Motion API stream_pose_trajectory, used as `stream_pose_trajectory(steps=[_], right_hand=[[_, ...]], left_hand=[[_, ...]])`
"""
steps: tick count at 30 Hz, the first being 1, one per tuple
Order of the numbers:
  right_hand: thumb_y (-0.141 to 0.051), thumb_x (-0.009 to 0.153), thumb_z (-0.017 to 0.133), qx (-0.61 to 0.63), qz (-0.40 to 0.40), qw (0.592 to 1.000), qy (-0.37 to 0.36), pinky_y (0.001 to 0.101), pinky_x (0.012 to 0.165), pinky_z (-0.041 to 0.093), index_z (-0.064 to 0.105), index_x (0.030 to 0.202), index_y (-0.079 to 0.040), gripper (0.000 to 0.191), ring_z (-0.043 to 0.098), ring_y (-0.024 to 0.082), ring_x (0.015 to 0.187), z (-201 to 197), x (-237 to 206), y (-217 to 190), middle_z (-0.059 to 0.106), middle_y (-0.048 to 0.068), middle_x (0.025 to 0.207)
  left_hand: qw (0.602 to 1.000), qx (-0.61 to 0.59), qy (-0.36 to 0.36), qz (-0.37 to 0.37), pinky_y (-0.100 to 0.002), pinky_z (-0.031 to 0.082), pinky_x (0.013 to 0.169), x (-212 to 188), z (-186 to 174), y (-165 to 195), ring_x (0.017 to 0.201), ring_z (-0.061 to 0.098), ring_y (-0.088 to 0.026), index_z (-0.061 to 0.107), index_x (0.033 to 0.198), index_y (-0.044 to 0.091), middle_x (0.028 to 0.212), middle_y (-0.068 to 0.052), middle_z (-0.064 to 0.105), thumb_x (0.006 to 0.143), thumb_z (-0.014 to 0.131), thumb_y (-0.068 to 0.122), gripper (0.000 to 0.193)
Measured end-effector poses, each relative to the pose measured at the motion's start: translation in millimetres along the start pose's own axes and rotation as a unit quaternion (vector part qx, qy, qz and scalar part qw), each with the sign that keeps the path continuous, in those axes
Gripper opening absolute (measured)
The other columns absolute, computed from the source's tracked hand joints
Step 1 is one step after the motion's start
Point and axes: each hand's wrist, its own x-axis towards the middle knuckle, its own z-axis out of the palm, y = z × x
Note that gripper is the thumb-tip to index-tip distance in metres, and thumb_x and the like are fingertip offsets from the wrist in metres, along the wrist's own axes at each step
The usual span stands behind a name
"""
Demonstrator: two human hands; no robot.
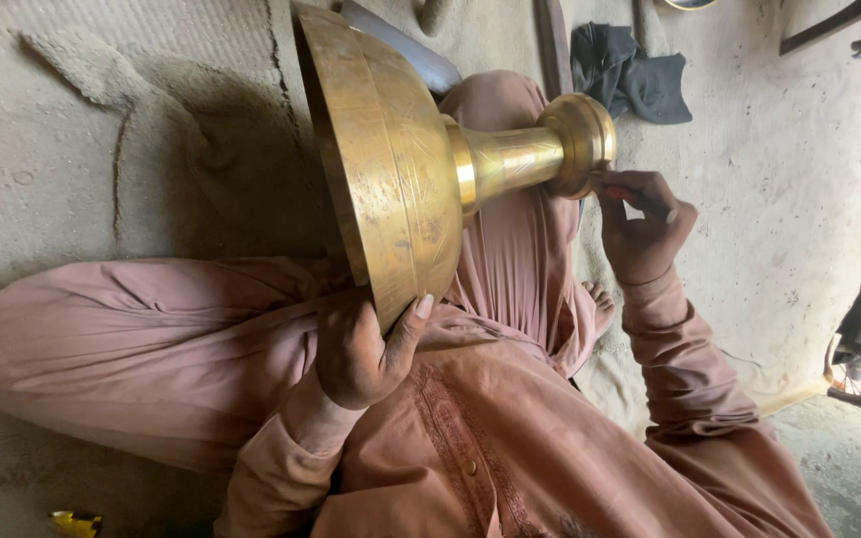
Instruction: The person sits cross-legged on the floor holding a large brass vase on their lap and engraves decorative patterns into its stem and base using a small hand scriber, rotating the vase with the other hand to reach different areas, then repositions it to continue engraving.
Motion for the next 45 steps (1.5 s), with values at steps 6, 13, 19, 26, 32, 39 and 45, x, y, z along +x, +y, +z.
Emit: stream_pose_trajectory(steps=[6,13,19,26,32,39,45], right_hand=[[0.009,0.096,0.081,-0.029,-0.003,0.999,0.037,0.0255,0.079,0.061,0.068,0.100,0.005,0.014,0.078,0.021,0.093,9.0,-20.5,12.1,0.077,0.015,0.101],[0.009,0.095,0.079,-0.009,-0.047,0.995,0.083,0.0284,0.082,0.062,0.068,0.101,0.003,0.014,0.078,0.022,0.097,25.6,-40.7,28.1,0.077,0.015,0.102],[0.007,0.095,0.078,0.016,-0.052,0.990,0.130,0.0326,0.085,0.062,0.069,0.103,0.005,0.013,0.077,0.025,0.098,35.3,-48.3,31.3,0.077,0.017,0.102],[0.010,0.102,0.074,0.255,0.037,0.959,0.122,0.0356,0.095,0.063,0.065,0.106,0.003,0.013,0.077,0.023,0.104,21.2,13.0,63.7,0.075,0.017,0.108],[0.009,0.100,0.077,0.332,0.145,0.930,0.064,0.0295,0.092,0.061,0.063,0.105,0.002,0.016,0.074,0.017,0.098,25.6,35.5,57.8,0.073,0.011,0.102],[0.007,0.099,0.080,0.244,0.145,0.959,-0.026,0.0276,0.090,0.061,0.066,0.105,0.004,0.015,0.075,0.016,0.100,4.0,53.4,40.3,0.074,0.011,0.103],[0.003,0.096,0.084,0.005,0.044,0.996,-0.079,0.0273,0.077,0.060,0.072,0.102,0.004,0.013,0.075,0.018,0.087,-13.4,53.4,15.8,0.075,0.013,0.094]], left_hand=[[1.000,-0.005,-0.015,-0.006,-0.039,0.057,0.068,3.0,-3.0,1.1,0.077,0.074,-0.033,0.067,0.099,-0.003,0.090,-0.018,0.075,0.103,0.066,0.016,0.019],[1.000,-0.002,-0.016,-0.008,-0.041,0.055,0.064,1.7,-2.6,-1.3,0.071,0.072,-0.034,0.066,0.092,-0.003,0.085,-0.019,0.074,0.102,0.068,0.018,0.023],[0.998,-0.028,-0.054,-0.020,-0.040,0.056,0.065,-1.7,-10.2,-8.7,0.073,0.074,-0.033,0.069,0.097,0.000,0.087,-0.016,0.075,0.101,0.070,0.020,0.021],[0.989,0.103,-0.106,0.004,-0.041,0.059,0.071,-18.7,-1.0,-13.4,0.080,0.073,-0.036,0.072,0.104,-0.002,0.093,-0.020,0.074,0.092,0.074,0.014,0.020],[0.991,0.088,-0.099,-0.031,-0.038,0.059,0.063,-33.2,-3.2,-15.5,0.072,0.075,-0.029,0.076,0.103,0.005,0.088,-0.017,0.077,0.092,0.076,0.017,0.017],[0.991,-0.085,-0.040,-0.095,-0.035,0.059,0.068,3.6,-13.5,0.8,0.075,0.075,-0.027,0.066,0.103,-0.004,0.088,-0.017,0.075,0.103,0.069,0.018,0.022],[0.997,-0.048,-0.037,-0.052,-0.037,0.058,0.071,22.4,-20.2,14.4,0.084,0.077,-0.032,0.065,0.105,-0.004,0.095,-0.020,0.075,0.102,0.070,0.018,0.023]])
